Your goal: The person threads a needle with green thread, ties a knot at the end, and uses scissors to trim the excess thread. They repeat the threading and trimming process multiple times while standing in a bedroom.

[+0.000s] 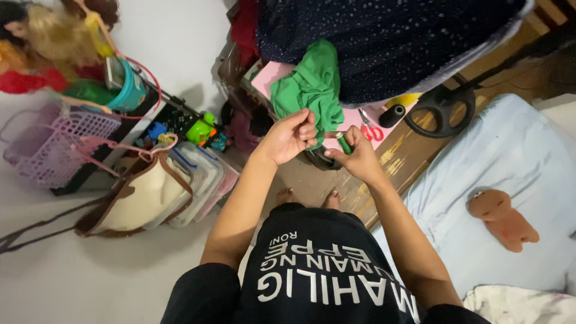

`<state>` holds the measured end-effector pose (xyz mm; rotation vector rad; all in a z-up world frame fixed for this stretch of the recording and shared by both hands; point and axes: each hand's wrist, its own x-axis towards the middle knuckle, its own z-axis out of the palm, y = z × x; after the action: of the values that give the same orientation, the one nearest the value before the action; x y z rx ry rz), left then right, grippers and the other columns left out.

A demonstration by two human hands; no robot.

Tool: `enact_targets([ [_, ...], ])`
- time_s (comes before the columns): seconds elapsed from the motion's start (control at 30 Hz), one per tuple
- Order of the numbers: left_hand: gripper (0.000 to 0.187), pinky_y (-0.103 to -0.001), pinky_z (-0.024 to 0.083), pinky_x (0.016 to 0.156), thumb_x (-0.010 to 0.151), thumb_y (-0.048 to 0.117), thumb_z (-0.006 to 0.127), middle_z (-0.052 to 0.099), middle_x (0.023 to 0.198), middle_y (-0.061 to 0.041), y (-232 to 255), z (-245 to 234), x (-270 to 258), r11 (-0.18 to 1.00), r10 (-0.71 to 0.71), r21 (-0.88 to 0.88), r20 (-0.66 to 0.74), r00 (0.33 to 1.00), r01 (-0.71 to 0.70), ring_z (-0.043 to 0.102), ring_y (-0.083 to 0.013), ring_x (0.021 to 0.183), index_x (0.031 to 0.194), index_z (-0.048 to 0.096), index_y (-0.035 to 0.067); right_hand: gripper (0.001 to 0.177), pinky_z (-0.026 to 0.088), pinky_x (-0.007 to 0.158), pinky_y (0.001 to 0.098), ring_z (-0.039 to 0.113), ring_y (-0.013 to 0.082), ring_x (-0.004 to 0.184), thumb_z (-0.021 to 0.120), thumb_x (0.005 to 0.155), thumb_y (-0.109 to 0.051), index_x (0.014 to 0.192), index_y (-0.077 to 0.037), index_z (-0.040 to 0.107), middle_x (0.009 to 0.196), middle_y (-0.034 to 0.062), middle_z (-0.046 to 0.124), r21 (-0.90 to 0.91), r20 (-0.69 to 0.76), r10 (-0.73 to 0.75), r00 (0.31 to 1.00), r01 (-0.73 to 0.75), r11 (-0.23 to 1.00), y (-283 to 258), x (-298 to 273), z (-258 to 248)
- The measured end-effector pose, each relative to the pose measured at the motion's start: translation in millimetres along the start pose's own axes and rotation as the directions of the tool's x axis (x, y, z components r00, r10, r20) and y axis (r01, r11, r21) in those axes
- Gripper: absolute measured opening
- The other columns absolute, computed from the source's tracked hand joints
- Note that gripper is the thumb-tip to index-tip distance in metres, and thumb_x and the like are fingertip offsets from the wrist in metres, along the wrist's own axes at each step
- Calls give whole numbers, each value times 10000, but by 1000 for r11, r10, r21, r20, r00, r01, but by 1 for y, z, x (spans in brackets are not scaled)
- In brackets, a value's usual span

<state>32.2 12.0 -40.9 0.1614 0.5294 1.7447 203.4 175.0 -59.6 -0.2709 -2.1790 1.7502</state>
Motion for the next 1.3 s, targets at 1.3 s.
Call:
enact_targets([
  [1.3,262,-249,292,536,1010,244,591,395,631,63,8,-84,14,815,343,526,-100,934,-244,350,-72,563,803,539,92,663,494,842,278,634,214,1244,930,748,-108,882,-135,281,1092,129,611,20,90,-42,995,40,999,-59,3,-52],
])
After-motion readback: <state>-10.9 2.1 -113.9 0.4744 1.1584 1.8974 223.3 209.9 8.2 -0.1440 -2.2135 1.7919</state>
